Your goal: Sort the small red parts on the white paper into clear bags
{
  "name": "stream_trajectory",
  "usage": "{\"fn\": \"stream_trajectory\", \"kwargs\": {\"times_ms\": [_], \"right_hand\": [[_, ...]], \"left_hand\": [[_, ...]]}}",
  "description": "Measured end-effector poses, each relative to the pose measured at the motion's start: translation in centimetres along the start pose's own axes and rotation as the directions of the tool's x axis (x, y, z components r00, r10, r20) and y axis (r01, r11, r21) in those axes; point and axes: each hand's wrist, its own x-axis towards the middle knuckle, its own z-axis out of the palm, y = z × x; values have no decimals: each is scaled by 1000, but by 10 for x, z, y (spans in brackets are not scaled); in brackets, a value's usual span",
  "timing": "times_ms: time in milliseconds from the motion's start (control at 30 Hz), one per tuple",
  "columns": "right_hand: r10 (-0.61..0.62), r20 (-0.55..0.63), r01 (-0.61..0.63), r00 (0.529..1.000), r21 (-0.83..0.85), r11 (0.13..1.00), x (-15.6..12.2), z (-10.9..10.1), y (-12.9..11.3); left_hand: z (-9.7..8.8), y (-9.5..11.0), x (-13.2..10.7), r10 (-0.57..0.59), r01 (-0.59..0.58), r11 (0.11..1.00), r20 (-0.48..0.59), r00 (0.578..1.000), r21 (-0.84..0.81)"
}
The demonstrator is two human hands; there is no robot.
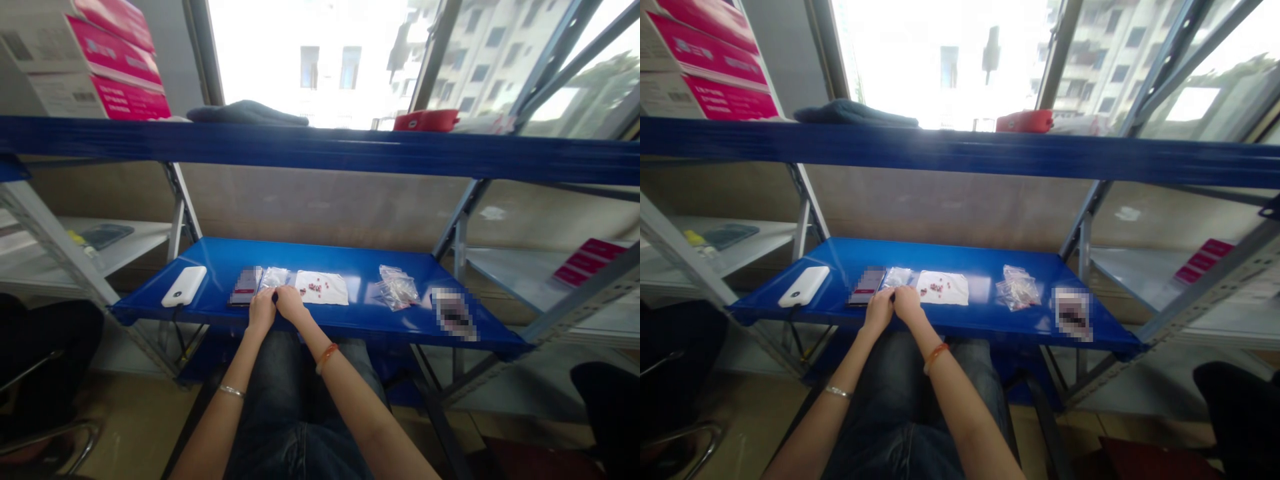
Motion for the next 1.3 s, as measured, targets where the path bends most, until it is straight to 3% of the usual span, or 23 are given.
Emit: {"fn": "stream_trajectory", "kwargs": {"times_ms": [100,167,267,333,433,467,567,700,833,1033,1133,1233,1300], "right_hand": [[11,-9,-10,1000,10,1000,0,-5,4],[71,-75,-68,995,43,997,-5,-16,14],[278,-269,-242,922,160,957,-27,-40,44],[440,-421,-374,793,235,897,-53,-56,73],[650,-583,-597,488,321,735,-97,-68,122],[667,-595,-636,449,312,706,-111,-69,137],[699,-568,-713,435,257,652,-140,-63,173],[712,-573,-706,405,299,642,-151,-56,190],[736,-572,-701,361,354,619,-150,-56,186],[699,-579,-727,419,248,641,-153,-47,168],[689,-598,-724,410,246,645,-155,-39,160],[705,-604,-672,373,347,654,-157,-36,152],[714,-578,-586,395,440,681,-159,-39,145]], "left_hand": [[4,-1,-3,0,0,1000,-30,1000,26],[4,-1,-4,-9,11,998,-51,999,54],[3,1,-5,-5,12,996,-80,997,89],[2,2,-5,-2,14,994,-106,994,109],[2,2,-5,-7,23,993,-135,991,115],[2,2,-5,-10,25,994,-143,990,108],[4,3,-5,-32,46,996,-189,982,71],[4,9,-6,-42,38,999,-283,958,-20],[0,32,-7,-41,-17,986,-336,941,-167],[-4,84,-9,-8,-156,909,-391,920,-386],[-2,105,-15,-23,-196,849,-405,914,-491],[1,119,-25,-37,-179,779,-328,944,-601],[0,125,-32,1,-156,715,-222,975,-682]]}}
